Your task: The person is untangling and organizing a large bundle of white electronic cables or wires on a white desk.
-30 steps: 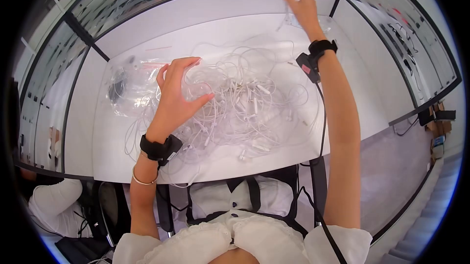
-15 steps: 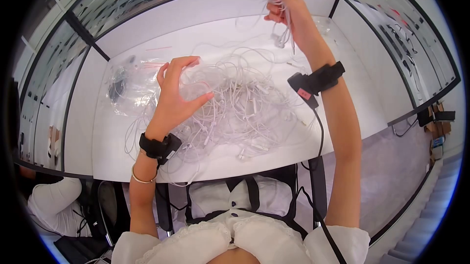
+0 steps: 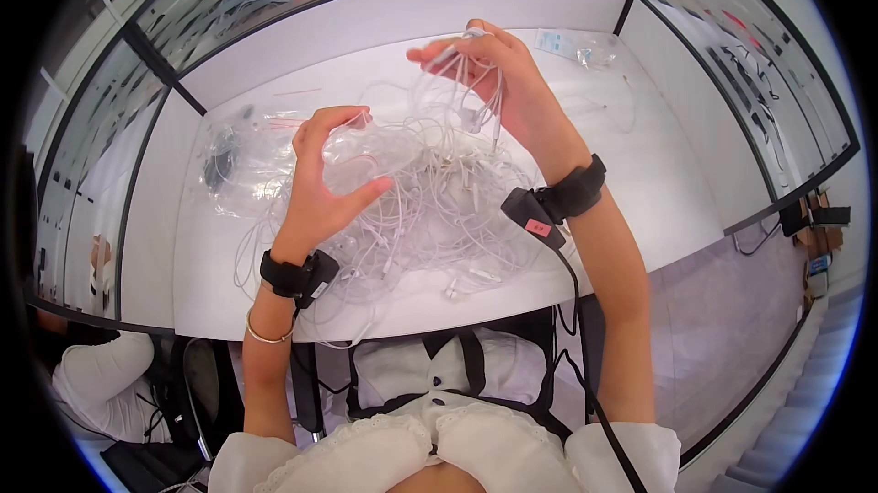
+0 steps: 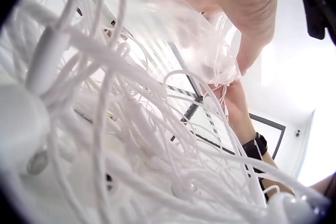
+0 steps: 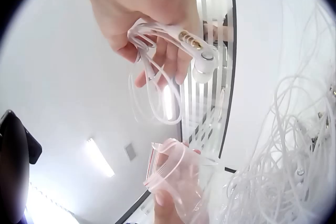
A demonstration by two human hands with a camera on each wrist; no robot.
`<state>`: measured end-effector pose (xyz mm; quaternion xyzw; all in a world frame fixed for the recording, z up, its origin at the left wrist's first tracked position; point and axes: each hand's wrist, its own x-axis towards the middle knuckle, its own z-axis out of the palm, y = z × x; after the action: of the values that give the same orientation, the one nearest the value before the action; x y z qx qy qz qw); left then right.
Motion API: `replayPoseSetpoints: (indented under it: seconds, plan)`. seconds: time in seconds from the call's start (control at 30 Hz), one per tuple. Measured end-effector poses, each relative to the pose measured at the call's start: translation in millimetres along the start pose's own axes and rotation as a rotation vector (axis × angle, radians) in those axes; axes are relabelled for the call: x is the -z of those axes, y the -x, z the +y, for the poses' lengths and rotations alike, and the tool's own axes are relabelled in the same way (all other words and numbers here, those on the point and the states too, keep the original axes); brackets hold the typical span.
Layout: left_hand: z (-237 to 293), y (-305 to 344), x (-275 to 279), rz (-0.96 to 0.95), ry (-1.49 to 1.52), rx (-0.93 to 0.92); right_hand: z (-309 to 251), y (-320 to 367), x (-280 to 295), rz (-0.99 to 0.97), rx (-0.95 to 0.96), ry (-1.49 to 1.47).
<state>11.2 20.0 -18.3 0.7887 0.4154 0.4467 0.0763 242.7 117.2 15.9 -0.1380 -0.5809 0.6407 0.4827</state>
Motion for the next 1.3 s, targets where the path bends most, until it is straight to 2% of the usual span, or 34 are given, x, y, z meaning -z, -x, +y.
replayPoseSetpoints:
  seconds: [0.03,0.17,0.4,0.5,0.67,0.9,1.0,1.2,1.3]
  plan:
    - [1,0,0,0.002,0.001,0.002,4,1,2,-0.009,-0.031,-0.072]
    - [1,1,1,-0.003,-0.016,0.008,10,4,0,-0.055,-0.087,-0.044]
    - [-2,1,-1,-0.017,-0.075,0.039,16,16,-8,-0.053,-0.161,0.117]
    - [-3,1,-1,-0.017,-0.088,0.047,12,22,-1,-0.155,-0.238,0.156]
    - [-3,1,-2,-0.008,-0.101,0.052,17,28,-11,-0.131,-0.215,0.044]
    - [-5,1,-2,-0.005,-0.110,0.055,24,32,1,-0.092,-0.336,-0.052]
    - [-5,1,-2,-0.006,-0.111,0.051,28,33,0,0.016,-0.278,0.147]
    - [-2,0,-1,0.001,-0.120,0.045,35,34,-5,0.020,-0.210,-0.058]
    - [-5,1,-1,-0.005,-0.126,0.049,40,32,3,0.056,-0.169,-0.046]
